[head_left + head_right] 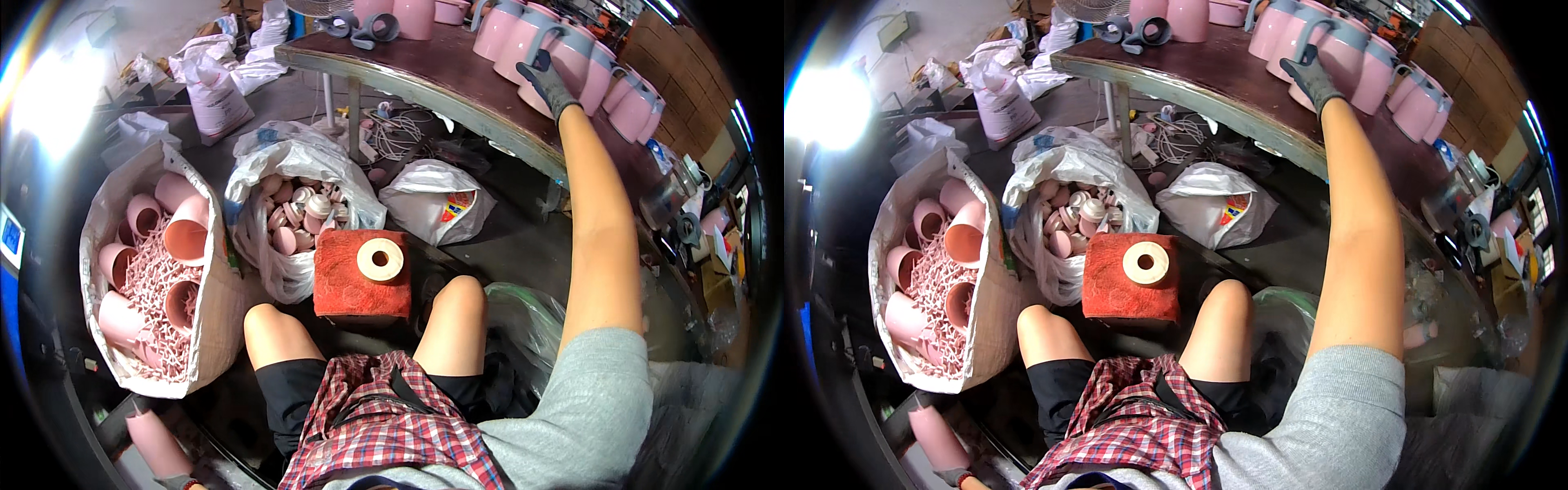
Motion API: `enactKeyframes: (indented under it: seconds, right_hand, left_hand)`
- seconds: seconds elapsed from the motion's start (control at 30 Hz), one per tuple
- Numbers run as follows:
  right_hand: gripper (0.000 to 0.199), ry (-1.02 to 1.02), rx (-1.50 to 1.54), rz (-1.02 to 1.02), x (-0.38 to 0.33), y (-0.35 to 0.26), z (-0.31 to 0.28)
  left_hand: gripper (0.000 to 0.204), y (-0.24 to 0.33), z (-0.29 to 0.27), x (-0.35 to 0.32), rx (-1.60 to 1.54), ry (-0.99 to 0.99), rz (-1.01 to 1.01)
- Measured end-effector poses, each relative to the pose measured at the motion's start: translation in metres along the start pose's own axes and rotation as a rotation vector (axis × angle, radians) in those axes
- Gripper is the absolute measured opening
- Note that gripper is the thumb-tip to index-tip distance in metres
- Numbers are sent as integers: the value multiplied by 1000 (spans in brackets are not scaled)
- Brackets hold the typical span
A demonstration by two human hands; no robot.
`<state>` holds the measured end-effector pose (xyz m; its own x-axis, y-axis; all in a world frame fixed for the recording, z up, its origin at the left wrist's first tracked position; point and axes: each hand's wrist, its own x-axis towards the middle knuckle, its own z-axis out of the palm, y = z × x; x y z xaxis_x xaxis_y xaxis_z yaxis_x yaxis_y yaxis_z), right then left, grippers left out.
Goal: The person assembles thermal flasks by taking pink bodies and fitting blue plastic lids and handles into them by hand.
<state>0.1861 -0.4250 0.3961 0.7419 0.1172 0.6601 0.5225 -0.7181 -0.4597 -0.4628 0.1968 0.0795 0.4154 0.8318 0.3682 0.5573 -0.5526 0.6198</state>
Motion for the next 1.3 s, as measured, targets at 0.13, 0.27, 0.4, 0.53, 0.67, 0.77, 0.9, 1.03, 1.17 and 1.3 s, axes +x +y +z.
enactKeyframes:
  seconds: [0.13,0.27,0.4,0.53,0.67,0.77,0.9,1.03,1.17,1.3]
  right_hand:
    - [64,-16,762,82,-48,-69,74]
    - [53,-456,650,-199,-147,-216,71]
    - [52,-483,345,-999,-266,-370,28]
    - [60,-268,318,-1161,-326,-430,22]
    - [45,-682,185,-1056,-336,-433,24]
    - [44,-801,174,-1043,-335,-418,26]
    - [45,-935,355,-947,-343,-400,23]
    - [40,-1095,401,-893,-355,-409,6]
    - [31,-1354,886,-764,-353,-377,29]
    - [24,-847,489,-219,-308,-269,25]
  left_hand:
    - [26,-14,-81,-17,-174,218,-28]
    - [25,12,-119,-12,-524,326,201]
    - [26,68,-100,-1,-1424,-66,58]
    - [37,110,-62,-17,-1921,-279,-160]
    - [38,131,-43,-46,-1733,-406,44]
    - [41,146,-46,-60,-1559,-448,-60]
    - [49,165,-78,-72,-972,-255,273]
    - [33,238,-130,-64,-628,-369,1069]
    - [55,207,-132,-76,-534,-730,985]
    - [44,168,-121,-73,-837,-494,685]
